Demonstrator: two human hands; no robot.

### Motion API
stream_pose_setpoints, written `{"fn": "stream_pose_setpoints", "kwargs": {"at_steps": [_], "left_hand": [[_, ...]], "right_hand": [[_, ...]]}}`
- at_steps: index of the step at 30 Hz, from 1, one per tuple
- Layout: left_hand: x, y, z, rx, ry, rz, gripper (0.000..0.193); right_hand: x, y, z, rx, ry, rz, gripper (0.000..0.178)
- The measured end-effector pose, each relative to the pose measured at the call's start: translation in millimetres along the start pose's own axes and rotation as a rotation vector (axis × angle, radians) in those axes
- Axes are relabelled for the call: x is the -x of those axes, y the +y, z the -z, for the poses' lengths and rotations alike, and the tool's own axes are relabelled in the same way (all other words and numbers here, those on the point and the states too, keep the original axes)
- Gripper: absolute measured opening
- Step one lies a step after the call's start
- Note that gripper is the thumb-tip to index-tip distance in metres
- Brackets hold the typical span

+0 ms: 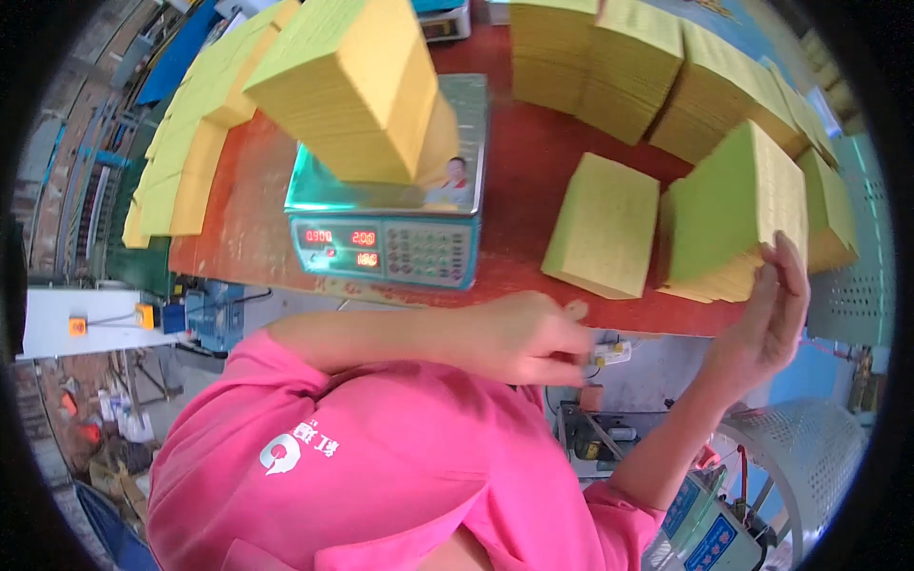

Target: The person is weighing and stacking sheets of yellow patterned paper at a workstation, and moving stacks to a conveyor belt.

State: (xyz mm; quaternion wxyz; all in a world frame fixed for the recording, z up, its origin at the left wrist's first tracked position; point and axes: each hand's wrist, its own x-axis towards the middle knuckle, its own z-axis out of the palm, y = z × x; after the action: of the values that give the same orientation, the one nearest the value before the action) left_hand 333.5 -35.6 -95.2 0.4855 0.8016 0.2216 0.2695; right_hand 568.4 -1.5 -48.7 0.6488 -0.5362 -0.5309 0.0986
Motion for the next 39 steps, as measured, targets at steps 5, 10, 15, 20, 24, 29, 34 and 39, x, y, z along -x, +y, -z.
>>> {"fn": "stream_pose_setpoints", "kwargs": {"at_steps": [5,10,15,20,24,29,34,39], "left_hand": [[126,16,76,0.395,0.278,0.552,0.015],[212,38,127,0.422,0.795,0.474,0.016],[219,53,170,0.126,0.920,0.167,0.016],[187,17,222,-0.031,1.249,0.113,0.030],[175,-57,275,0.732,1.115,0.380,0.051],[129,-105,228,0.778,1.108,0.300,0.047],[144,-95,200,0.846,1.121,0.324,0.041],[150,-60,148,0.948,1.181,0.431,0.049]], "right_hand": [[46,-6,-74,-0.109,-0.258,-0.026,0.022],[76,-40,-137,-0.210,-0.400,-0.039,0.019],[95,-67,-176,-0.341,-0.507,-0.017,0.019],[101,-65,-206,-0.397,-0.507,-0.229,0.020],[97,-39,-248,-0.459,-0.533,-0.379,0.028],[120,2,-301,-0.449,-0.484,-0.428,0.038],[154,-23,-295,-0.522,-0.333,-0.433,0.038],[176,-41,-236,-0.501,-0.329,-0.498,0.037]]}}
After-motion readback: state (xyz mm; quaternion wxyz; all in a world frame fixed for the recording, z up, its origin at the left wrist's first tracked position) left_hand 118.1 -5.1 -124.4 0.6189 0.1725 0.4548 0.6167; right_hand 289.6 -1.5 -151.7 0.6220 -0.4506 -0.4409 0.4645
